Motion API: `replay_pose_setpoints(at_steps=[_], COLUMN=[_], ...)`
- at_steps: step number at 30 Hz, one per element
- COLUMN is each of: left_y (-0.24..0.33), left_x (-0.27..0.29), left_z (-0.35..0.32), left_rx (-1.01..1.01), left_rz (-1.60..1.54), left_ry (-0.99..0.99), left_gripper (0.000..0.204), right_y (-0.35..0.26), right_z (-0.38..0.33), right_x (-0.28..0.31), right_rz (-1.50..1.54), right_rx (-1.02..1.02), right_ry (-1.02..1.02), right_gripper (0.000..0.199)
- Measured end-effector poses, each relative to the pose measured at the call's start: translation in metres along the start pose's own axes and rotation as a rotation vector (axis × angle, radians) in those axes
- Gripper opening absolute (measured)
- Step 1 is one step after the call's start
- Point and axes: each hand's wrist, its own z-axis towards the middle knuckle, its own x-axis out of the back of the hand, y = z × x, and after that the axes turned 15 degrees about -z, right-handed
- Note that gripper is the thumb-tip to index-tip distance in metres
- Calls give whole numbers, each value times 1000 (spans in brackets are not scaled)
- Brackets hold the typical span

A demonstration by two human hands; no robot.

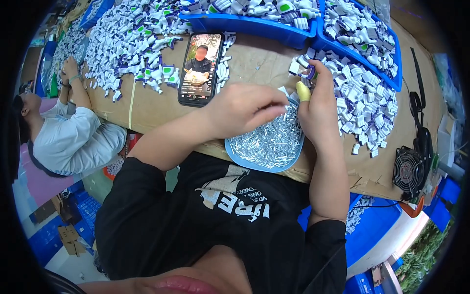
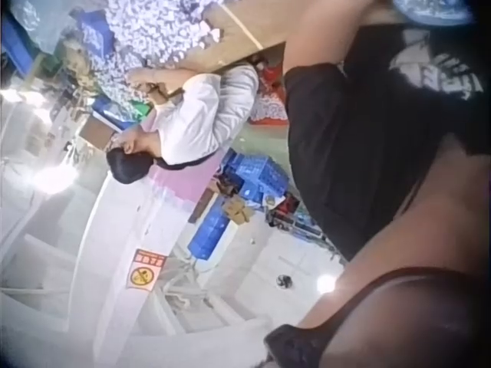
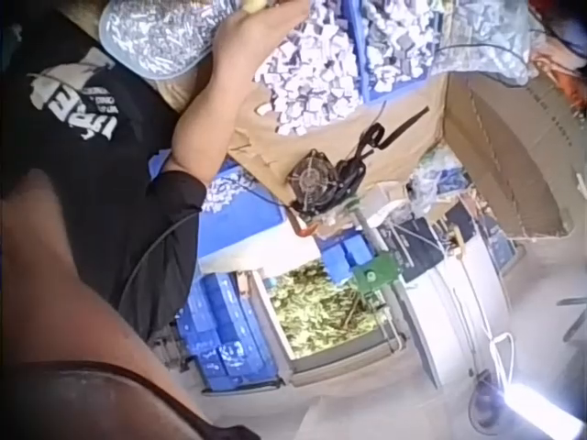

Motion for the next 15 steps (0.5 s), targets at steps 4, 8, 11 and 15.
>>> replay_pose_setpoints(at_steps=[4, 8, 11, 15], left_y=[-2, 4, 4, -2], left_x=[2, 7, 5, 2], left_z=[0, 2, 0, 1], left_rx=[46, 177, 461, 545], left_rz=[-112, -203, -454, -901], left_ry=[-62, -73, -10, 152], left_gripper=[18, 16, 17, 21], right_y=[1, -4, -2, -7], right_z=[0, -2, -4, -13], right_x=[1, 6, 7, 2], right_rz=[-30, -30, -51, 494], right_rx=[15, -40, -36, 232], right_ry=[24, 24, 50, 291], right_gripper=[52, 50, 47, 47])
